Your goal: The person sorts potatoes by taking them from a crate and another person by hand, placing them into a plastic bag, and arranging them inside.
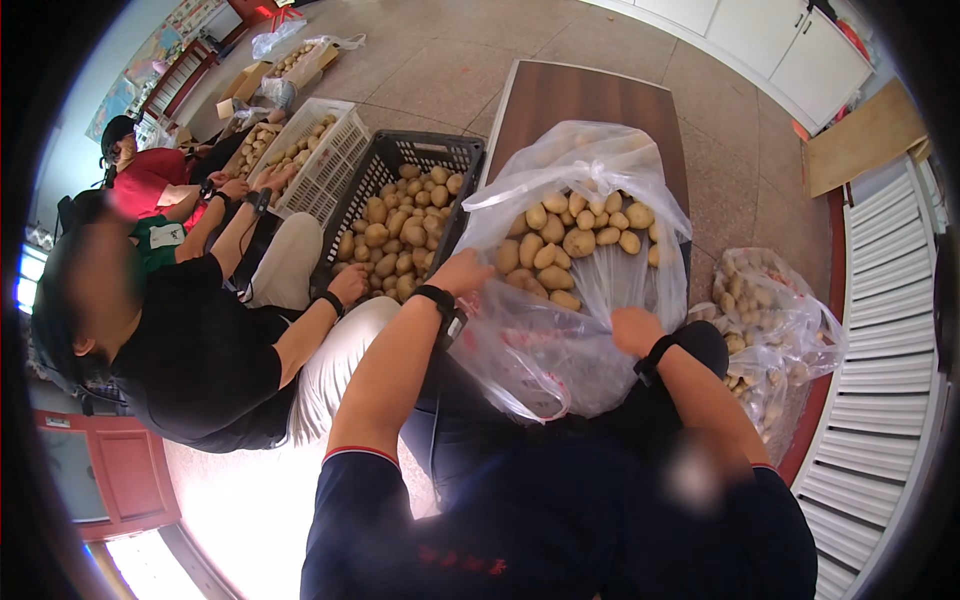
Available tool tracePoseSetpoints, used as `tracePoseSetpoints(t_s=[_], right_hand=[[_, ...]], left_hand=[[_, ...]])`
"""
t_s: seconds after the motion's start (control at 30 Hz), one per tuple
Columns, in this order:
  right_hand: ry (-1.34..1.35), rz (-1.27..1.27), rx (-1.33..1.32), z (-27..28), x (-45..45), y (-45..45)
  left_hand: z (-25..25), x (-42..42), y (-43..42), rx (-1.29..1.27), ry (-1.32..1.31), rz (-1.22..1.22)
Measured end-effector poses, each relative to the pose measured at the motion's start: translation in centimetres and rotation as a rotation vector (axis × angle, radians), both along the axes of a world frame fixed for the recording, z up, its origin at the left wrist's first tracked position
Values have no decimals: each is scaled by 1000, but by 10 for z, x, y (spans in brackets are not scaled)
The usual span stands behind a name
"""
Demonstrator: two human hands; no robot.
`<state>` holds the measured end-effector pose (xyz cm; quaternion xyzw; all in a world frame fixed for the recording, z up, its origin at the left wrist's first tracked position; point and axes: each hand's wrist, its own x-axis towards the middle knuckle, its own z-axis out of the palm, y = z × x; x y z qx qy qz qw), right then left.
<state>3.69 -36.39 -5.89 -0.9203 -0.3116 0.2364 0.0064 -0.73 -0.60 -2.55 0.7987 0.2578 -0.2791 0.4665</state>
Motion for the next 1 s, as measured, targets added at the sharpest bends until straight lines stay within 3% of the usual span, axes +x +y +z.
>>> tracePoseSetpoints(t_s=[0.43,0.5,0.57,0.77,0.87,1.0], right_hand=[[212,84,-209,27,7,29],[221,82,-223,35,4,36],[-20,2,109,42,-2,40],[-153,153,570,34,-14,70],[77,194,435,39,-31,82],[183,393,315,-13,-56,78]], left_hand=[[-8,20,21,97,-53,-171],[-7,20,19,107,-162,-203],[-1,22,16,61,-156,-192],[-19,25,11,-33,-155,-268],[-15,24,7,-48,-80,-337],[-13,21,7,-70,87,-414]])
